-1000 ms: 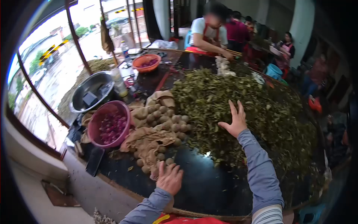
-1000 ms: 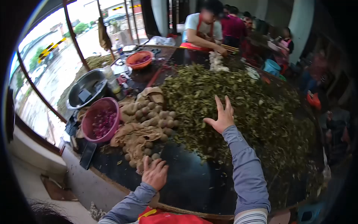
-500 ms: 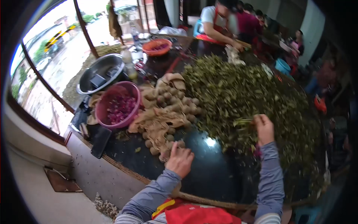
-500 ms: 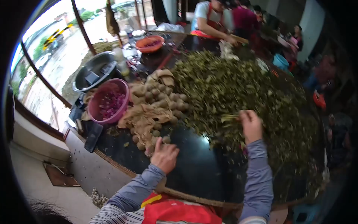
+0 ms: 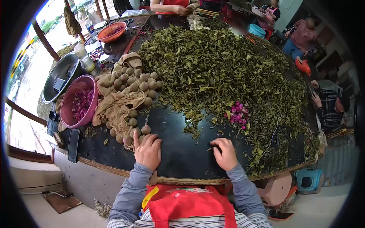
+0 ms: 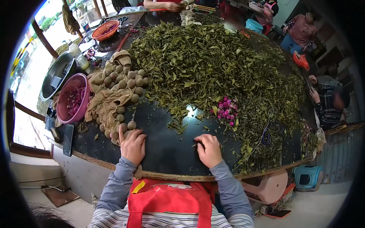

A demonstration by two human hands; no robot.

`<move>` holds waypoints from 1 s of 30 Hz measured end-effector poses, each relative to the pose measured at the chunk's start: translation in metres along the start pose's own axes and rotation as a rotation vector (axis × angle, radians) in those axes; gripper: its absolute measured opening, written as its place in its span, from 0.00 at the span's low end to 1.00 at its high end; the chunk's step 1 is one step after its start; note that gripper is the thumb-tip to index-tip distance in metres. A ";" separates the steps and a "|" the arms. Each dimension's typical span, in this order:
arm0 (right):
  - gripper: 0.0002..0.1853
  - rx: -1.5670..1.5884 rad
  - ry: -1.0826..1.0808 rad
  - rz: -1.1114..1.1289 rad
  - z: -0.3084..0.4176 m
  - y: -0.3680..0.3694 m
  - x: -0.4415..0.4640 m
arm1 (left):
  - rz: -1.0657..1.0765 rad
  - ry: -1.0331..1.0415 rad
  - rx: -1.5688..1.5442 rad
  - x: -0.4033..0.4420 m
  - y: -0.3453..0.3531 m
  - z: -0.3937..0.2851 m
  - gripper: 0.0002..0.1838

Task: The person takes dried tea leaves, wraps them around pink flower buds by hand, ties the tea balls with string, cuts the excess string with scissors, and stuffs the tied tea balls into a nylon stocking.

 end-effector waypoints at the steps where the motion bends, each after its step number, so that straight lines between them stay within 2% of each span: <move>1: 0.11 0.086 0.045 -0.043 -0.003 0.004 0.004 | -0.018 -0.003 -0.044 0.003 -0.006 -0.006 0.08; 3: 0.13 0.179 0.093 -0.087 0.003 0.021 0.020 | -0.032 -0.002 -0.083 0.016 -0.020 -0.019 0.09; 5: 0.10 -0.117 -0.054 -0.131 0.032 0.035 0.044 | 0.015 0.045 -0.582 0.033 -0.040 -0.032 0.12; 7: 0.08 -0.274 -0.150 -0.076 0.022 0.058 0.060 | 0.173 0.138 -0.951 0.052 -0.076 -0.046 0.14; 8: 0.08 -0.259 -0.163 -0.062 0.026 0.059 0.062 | 0.168 0.119 -0.936 0.062 -0.101 -0.047 0.14; 10: 0.06 0.151 -0.008 -0.030 0.018 0.045 0.063 | 0.154 0.264 -1.571 0.079 -0.157 -0.065 0.01; 12: 0.07 0.239 0.122 -0.008 0.011 0.032 0.050 | -0.042 0.409 -1.925 0.087 -0.193 -0.076 0.06; 13: 0.07 0.250 0.133 0.019 0.003 0.033 0.040 | -0.044 0.374 -1.920 0.082 -0.192 -0.072 0.06; 15: 0.10 -0.096 -0.126 -0.141 0.009 0.022 0.028 | -0.072 0.315 -1.915 0.073 -0.190 -0.077 0.05; 16: 0.10 -0.094 -0.126 -0.140 0.011 0.023 0.029 | -0.090 0.298 -1.914 0.087 -0.184 -0.074 0.04; 20: 0.13 -0.045 -0.214 0.123 0.030 0.035 0.016 | -0.119 0.214 -1.939 0.084 -0.173 -0.091 0.02; 24: 0.14 -0.040 -0.124 0.025 0.017 0.029 0.036 | -0.227 0.150 -1.911 0.072 -0.173 -0.086 0.04; 25: 0.15 -0.032 -0.082 -0.009 0.015 0.031 0.040 | -0.242 0.130 -1.903 0.071 -0.173 -0.061 0.04; 27: 0.17 0.009 -0.205 -0.088 0.023 0.041 0.059 | -0.267 0.107 -1.907 0.058 -0.176 -0.051 0.06; 28: 0.17 -0.003 -0.202 -0.098 0.019 0.046 0.071 | -0.280 0.102 -1.920 0.047 -0.179 -0.041 0.07; 30: 0.18 -0.258 -0.032 0.086 -0.008 0.063 0.090 | -0.303 0.107 -1.954 0.065 -0.171 -0.026 0.08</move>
Point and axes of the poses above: each hand's wrist, its own x-axis towards the middle knuckle, its own y-axis out of the palm, z = x × y, the point moved 8 cm from there along x, towards the middle knuckle, and after that the axes turned 14 degrees about x, right-handed, at the moved point
